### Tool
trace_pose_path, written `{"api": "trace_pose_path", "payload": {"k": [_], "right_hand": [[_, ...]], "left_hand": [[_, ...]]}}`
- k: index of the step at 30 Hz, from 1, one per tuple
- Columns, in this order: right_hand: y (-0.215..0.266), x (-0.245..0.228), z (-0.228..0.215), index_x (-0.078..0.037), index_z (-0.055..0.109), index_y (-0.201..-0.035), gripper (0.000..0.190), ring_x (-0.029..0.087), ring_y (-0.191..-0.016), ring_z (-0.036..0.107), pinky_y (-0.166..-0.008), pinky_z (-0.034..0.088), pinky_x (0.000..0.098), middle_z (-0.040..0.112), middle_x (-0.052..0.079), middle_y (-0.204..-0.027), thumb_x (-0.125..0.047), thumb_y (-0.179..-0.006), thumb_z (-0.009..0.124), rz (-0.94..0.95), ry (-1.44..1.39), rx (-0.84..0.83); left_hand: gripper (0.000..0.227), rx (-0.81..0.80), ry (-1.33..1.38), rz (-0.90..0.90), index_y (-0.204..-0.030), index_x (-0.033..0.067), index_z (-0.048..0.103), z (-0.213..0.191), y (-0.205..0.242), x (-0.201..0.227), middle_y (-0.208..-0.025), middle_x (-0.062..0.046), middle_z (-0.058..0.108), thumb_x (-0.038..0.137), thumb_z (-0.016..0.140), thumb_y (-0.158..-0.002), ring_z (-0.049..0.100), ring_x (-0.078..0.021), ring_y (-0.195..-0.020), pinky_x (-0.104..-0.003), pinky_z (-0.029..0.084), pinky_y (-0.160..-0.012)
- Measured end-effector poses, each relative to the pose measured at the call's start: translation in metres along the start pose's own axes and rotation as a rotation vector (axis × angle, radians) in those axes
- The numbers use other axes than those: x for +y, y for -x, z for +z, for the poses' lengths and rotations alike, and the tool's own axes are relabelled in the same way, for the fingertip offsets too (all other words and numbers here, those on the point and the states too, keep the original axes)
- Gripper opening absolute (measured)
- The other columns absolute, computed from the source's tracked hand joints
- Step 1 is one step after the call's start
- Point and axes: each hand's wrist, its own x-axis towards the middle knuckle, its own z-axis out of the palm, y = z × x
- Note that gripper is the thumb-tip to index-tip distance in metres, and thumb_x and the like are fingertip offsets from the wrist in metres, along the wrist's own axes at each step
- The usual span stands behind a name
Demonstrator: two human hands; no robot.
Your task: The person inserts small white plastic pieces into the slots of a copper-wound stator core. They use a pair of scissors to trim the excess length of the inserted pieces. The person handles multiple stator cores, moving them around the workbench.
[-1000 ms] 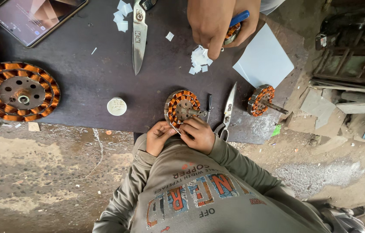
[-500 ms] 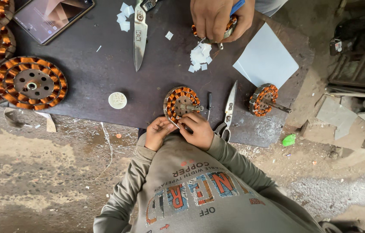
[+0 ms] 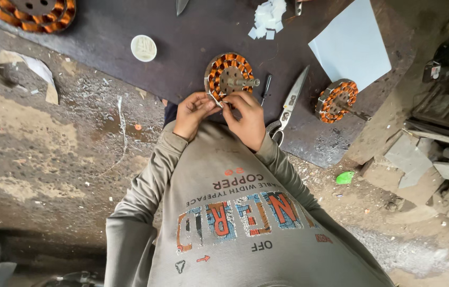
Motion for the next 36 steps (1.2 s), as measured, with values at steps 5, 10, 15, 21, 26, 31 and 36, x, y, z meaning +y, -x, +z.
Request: {"api": "trace_pose_path", "payload": {"k": [5,10,15,21,26,31,36], "right_hand": [[0.004,-0.002,0.000,0.001,0.069,-0.103,0.016,0.024,-0.087,0.070,-0.075,0.059,0.0314,0.068,0.012,-0.103,0.005,-0.088,0.074,-0.013,-0.036,-0.002],[0.000,-0.002,0.003,0.002,0.069,-0.103,0.016,0.025,-0.088,0.069,-0.075,0.059,0.0322,0.068,0.013,-0.103,0.006,-0.089,0.074,-0.044,-0.028,-0.006],[-0.003,-0.003,0.001,0.001,0.069,-0.103,0.017,0.028,-0.088,0.067,-0.076,0.056,0.0360,0.068,0.013,-0.102,0.005,-0.088,0.075,-0.085,0.020,-0.016],[-0.011,-0.002,-0.004,0.000,0.070,-0.106,0.019,0.025,-0.089,0.069,-0.077,0.057,0.0343,0.070,0.011,-0.103,0.004,-0.088,0.075,-0.046,0.004,-0.055],[-0.014,0.000,-0.018,0.001,0.071,-0.116,0.026,0.017,-0.092,0.073,-0.081,0.060,0.0286,0.070,0.012,-0.109,0.004,-0.091,0.076,0.064,-0.139,-0.033],[-0.011,0.001,-0.026,0.001,0.071,-0.115,0.026,0.018,-0.093,0.073,-0.083,0.059,0.0294,0.072,0.012,-0.109,0.003,-0.091,0.078,0.046,-0.099,-0.047],[-0.002,-0.005,-0.026,0.001,0.071,-0.113,0.024,0.021,-0.092,0.073,-0.080,0.058,0.0302,0.072,0.012,-0.111,0.001,-0.090,0.079,-0.011,-0.069,-0.035]], "left_hand": [[0.026,0.017,-0.018,0.045,-0.127,-0.0050,0.060,0.009,0.004,-0.002,-0.119,-0.013,0.070,0.005,0.064,-0.103,0.069,-0.0201,-0.112,-0.039,0.060,-0.102],[0.027,0.019,-0.040,0.068,-0.127,-0.0055,0.060,0.007,0.001,0.000,-0.118,-0.013,0.071,0.005,0.064,-0.103,0.070,-0.0196,-0.111,-0.037,0.060,-0.101],[0.027,0.036,-0.049,0.065,-0.127,-0.0057,0.060,0.008,0.000,-0.002,-0.116,-0.013,0.071,0.005,0.065,-0.103,0.070,-0.0196,-0.110,-0.037,0.060,-0.101],[0.027,0.000,-0.010,0.048,-0.126,-0.0046,0.059,0.008,-0.002,0.001,-0.117,-0.013,0.073,0.007,0.062,-0.103,0.072,-0.0204,-0.111,-0.036,0.060,-0.102],[0.031,0.080,0.018,0.030,-0.129,-0.0068,0.060,0.008,-0.006,0.005,-0.119,-0.013,0.071,0.011,0.063,-0.104,0.070,-0.0197,-0.109,-0.038,0.060,-0.100],[0.036,0.080,0.034,0.034,-0.132,-0.0074,0.060,0.010,-0.005,0.008,-0.122,-0.014,0.071,0.015,0.063,-0.104,0.070,-0.0211,-0.110,-0.038,0.060,-0.100],[0.040,0.069,0.071,0.050,-0.134,-0.0082,0.058,0.015,-0.001,0.012,-0.123,-0.015,0.071,0.019,0.063,-0.104,0.070,-0.0224,-0.111,-0.038,0.059,-0.101]]}}
